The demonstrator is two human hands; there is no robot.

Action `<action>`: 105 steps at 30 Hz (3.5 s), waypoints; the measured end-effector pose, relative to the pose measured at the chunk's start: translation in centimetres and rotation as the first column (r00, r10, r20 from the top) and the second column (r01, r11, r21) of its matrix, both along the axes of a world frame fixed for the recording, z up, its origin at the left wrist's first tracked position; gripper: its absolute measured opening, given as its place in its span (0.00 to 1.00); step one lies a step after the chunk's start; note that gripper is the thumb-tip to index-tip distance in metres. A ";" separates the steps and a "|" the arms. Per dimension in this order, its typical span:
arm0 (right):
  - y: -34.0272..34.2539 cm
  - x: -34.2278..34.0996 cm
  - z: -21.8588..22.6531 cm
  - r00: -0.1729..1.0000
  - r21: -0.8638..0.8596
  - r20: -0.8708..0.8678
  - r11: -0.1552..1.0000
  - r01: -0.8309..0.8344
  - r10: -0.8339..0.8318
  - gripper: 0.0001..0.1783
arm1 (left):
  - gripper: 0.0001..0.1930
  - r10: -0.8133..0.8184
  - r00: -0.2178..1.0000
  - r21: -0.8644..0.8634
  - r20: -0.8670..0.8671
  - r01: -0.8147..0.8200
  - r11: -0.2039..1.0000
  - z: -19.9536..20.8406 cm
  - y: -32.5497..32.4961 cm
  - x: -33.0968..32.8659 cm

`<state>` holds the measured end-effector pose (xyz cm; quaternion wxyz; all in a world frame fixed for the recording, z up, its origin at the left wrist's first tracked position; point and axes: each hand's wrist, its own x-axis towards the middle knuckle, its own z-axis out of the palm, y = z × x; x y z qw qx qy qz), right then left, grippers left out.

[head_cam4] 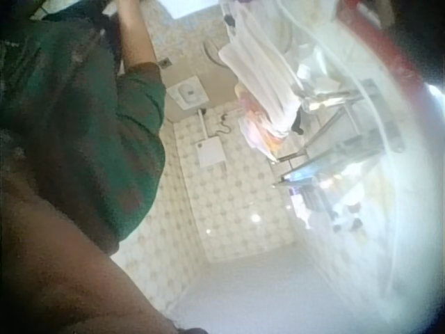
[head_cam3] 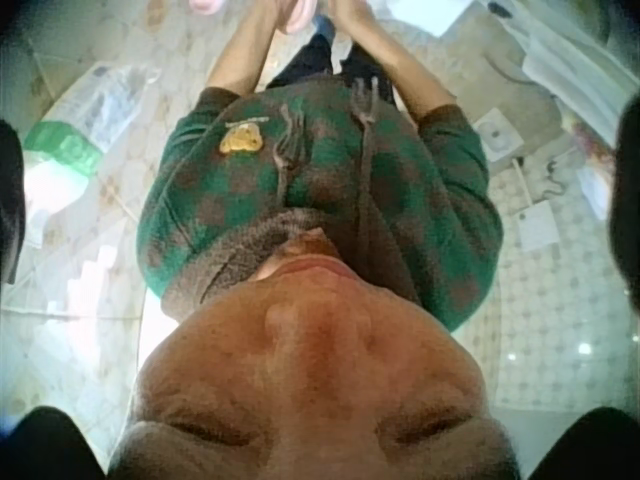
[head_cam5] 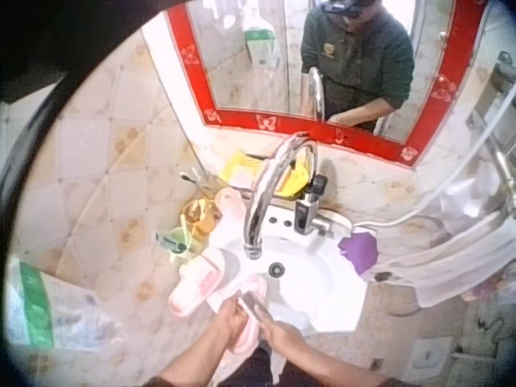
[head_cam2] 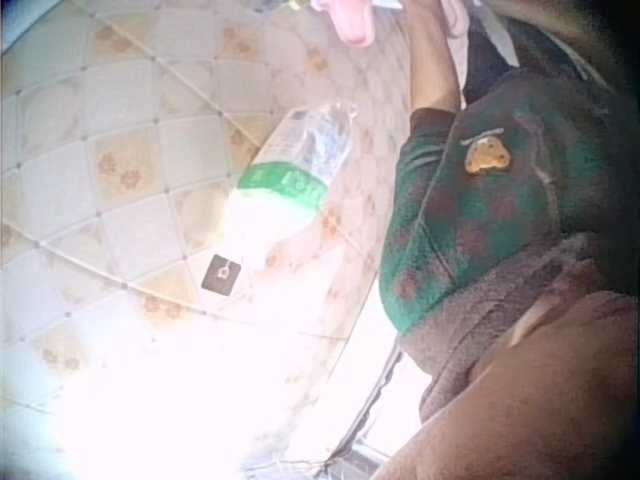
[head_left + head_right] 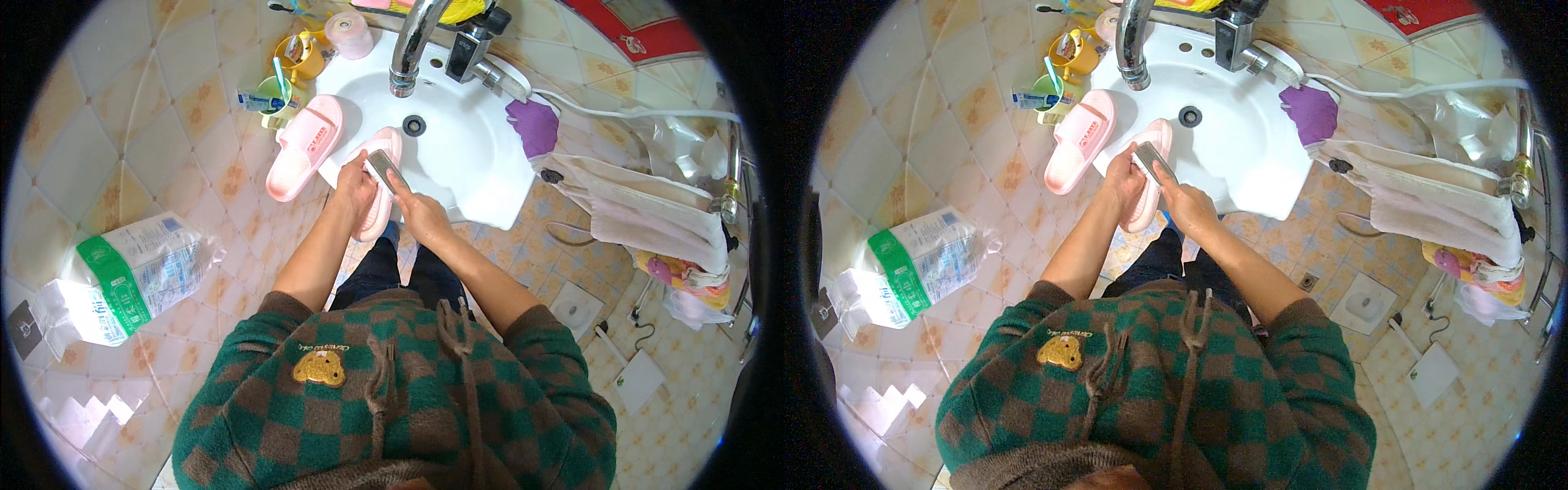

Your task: The person scrubs a pair of pink slippers with a brush under running water at a bathroom sink, rinses them, and carries them outside to a rooftop. The person then hangs a small cloth on a clothesline.

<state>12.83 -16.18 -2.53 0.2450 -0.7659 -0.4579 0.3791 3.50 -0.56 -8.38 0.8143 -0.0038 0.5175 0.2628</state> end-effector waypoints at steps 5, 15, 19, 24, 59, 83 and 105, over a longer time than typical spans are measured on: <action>5.3 3.3 -2.5 0.992 0.007 0.085 0.995 0.098 -0.098 0.28 | 0.12 -0.138 0.990 0.041 0.028 0.137 0.990 -0.1 -0.4 -0.8; 0.6 0.3 -0.7 0.999 0.155 0.050 0.987 -0.028 0.021 0.31 | 0.10 -0.057 0.998 0.111 -0.012 0.058 0.992 0.2 -0.3 -1.1; 7.4 3.5 -3.4 0.992 0.062 0.053 0.992 0.111 -0.115 0.30 | 0.09 -0.101 0.995 0.119 -0.015 0.102 0.988 1.0 -0.3 -1.4; 2.8 0.9 -0.8 0.999 0.120 -0.007 0.992 0.037 -0.036 0.31 | 0.10 -0.086 0.996 0.175 0.020 0.081 0.981 0.9 -0.3 -1.0; 2.7 5.7 -5.2 0.967 -0.103 0.238 0.992 -0.066 0.089 0.27 | 0.17 -0.496 0.794 0.315 -0.351 0.599 0.736 -0.1 -6.1 -1.2; 6.8 7.9 2.5 0.847 0.107 -0.363 0.886 0.451 -0.387 0.30 | 0.18 -0.352 0.874 0.467 -0.336 0.479 0.744 10.4 -2.3 3.6; 5.0 8.2 7.4 0.974 -0.015 0.226 1.000 -0.004 0.007 0.28 | 0.17 -0.140 0.933 0.556 -0.331 0.313 0.770 9.4 -0.5 8.6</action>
